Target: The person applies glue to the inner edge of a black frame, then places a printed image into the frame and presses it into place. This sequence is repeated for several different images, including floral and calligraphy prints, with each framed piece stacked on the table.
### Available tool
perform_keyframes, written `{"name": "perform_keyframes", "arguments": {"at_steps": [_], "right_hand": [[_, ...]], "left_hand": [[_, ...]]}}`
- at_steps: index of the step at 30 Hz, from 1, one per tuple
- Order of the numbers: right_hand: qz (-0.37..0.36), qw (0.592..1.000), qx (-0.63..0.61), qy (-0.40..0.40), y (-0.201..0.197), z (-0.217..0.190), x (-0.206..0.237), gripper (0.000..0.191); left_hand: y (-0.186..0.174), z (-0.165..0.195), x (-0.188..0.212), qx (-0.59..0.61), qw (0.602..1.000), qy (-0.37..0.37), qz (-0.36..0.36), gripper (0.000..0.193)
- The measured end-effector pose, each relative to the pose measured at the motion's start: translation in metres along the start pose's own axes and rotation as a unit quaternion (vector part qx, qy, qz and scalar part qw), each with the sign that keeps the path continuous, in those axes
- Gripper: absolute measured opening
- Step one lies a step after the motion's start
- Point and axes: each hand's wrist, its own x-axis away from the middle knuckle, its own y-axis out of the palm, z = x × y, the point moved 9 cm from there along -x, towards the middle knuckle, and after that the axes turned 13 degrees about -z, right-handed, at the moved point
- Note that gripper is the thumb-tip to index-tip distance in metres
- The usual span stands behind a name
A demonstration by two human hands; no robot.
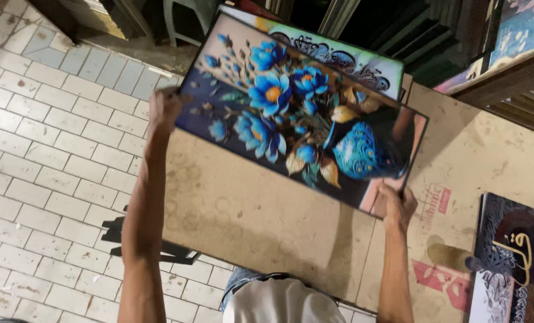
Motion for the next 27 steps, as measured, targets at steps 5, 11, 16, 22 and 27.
{"name": "perform_keyframes", "arguments": {"at_steps": [5,11,16,22,27], "right_hand": [[0.007,0.999,-0.046,-0.021,0.041,-0.012,-0.071,0.027],[0.073,0.994,0.058,0.049,0.054,0.009,-0.112,0.031],[0.033,0.967,0.244,0.07,0.045,0.016,-0.093,0.033],[-0.09,0.984,0.098,0.119,0.04,0.052,-0.029,0.041],[-0.135,0.958,0.168,0.19,0.055,0.08,-0.032,0.04]], "left_hand": [[0.018,0.028,-0.105,0.082,0.995,0.047,-0.025,0.025],[0.032,0.037,-0.17,-0.128,0.989,0.059,0.04,0.049],[0.051,0.035,-0.165,-0.11,0.984,0.125,-0.062,0.044],[0.06,0.008,-0.129,0.071,0.982,0.12,-0.127,0.04],[0.06,0.003,-0.129,0.103,0.978,0.176,-0.05,0.049]]}}
